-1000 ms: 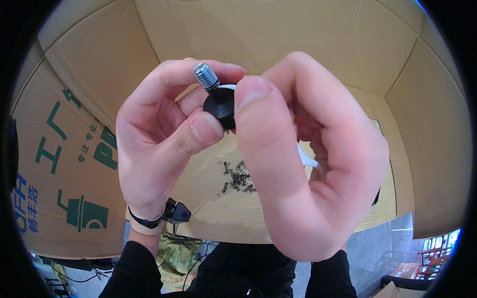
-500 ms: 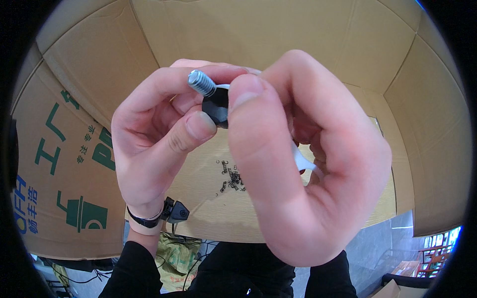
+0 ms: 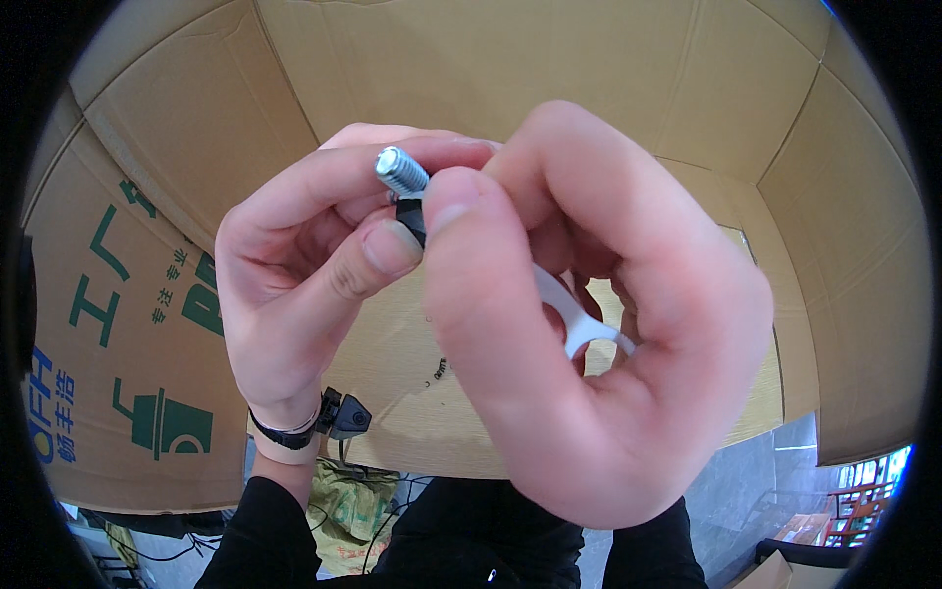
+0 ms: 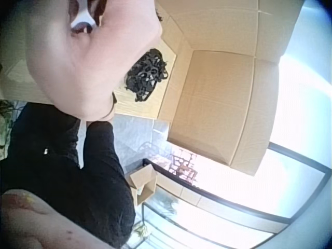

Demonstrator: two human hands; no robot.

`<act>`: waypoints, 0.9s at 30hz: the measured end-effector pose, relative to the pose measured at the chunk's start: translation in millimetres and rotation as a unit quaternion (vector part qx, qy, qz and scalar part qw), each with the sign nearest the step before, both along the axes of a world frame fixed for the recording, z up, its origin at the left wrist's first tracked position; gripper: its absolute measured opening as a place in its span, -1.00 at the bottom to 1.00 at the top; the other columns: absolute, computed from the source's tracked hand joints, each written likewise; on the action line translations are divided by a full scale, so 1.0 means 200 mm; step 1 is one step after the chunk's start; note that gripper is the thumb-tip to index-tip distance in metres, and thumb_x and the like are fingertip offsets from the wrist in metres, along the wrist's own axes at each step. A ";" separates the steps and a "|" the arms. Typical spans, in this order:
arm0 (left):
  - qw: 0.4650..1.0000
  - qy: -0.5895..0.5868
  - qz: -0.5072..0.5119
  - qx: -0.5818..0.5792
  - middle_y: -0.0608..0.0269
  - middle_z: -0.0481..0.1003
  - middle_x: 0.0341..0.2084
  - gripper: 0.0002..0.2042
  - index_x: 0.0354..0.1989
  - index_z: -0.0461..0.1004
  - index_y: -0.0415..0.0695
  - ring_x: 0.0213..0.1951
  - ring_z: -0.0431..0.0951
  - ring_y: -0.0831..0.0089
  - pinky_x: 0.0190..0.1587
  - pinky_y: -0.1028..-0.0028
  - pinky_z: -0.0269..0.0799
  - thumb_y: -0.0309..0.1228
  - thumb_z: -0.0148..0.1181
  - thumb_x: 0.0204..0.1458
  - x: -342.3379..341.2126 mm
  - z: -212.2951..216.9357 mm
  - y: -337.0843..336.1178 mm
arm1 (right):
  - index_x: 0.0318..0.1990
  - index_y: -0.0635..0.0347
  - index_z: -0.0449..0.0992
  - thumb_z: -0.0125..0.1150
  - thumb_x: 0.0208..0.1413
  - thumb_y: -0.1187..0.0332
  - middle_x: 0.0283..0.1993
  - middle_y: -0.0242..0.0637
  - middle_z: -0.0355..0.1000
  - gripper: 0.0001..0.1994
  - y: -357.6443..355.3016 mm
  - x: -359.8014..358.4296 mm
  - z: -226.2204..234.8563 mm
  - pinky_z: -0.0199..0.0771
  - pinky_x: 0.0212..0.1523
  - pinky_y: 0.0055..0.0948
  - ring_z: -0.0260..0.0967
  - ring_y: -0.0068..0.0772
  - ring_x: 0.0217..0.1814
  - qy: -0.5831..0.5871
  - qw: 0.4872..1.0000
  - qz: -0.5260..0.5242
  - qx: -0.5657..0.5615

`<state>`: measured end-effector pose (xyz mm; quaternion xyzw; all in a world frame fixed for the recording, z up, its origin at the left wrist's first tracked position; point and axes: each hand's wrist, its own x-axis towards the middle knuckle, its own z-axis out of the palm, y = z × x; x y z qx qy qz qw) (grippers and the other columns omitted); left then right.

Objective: Assembling small black plastic components by inserting metal screws and attaching small wires.

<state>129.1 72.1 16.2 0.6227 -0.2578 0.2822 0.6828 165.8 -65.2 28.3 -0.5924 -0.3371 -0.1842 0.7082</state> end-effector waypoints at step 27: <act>0.957 0.010 0.237 0.167 -0.06 0.55 -0.28 -0.57 -0.12 0.39 -0.40 -0.20 0.62 0.27 -0.25 0.50 0.63 -0.78 0.32 -0.25 -0.08 0.07 0.00 | -0.42 0.17 0.17 0.29 -0.11 0.73 -0.40 0.02 0.49 -0.64 -0.06 0.38 -0.07 0.55 -0.24 -0.48 0.51 -0.34 -0.35 -0.201 0.971 0.123 -0.038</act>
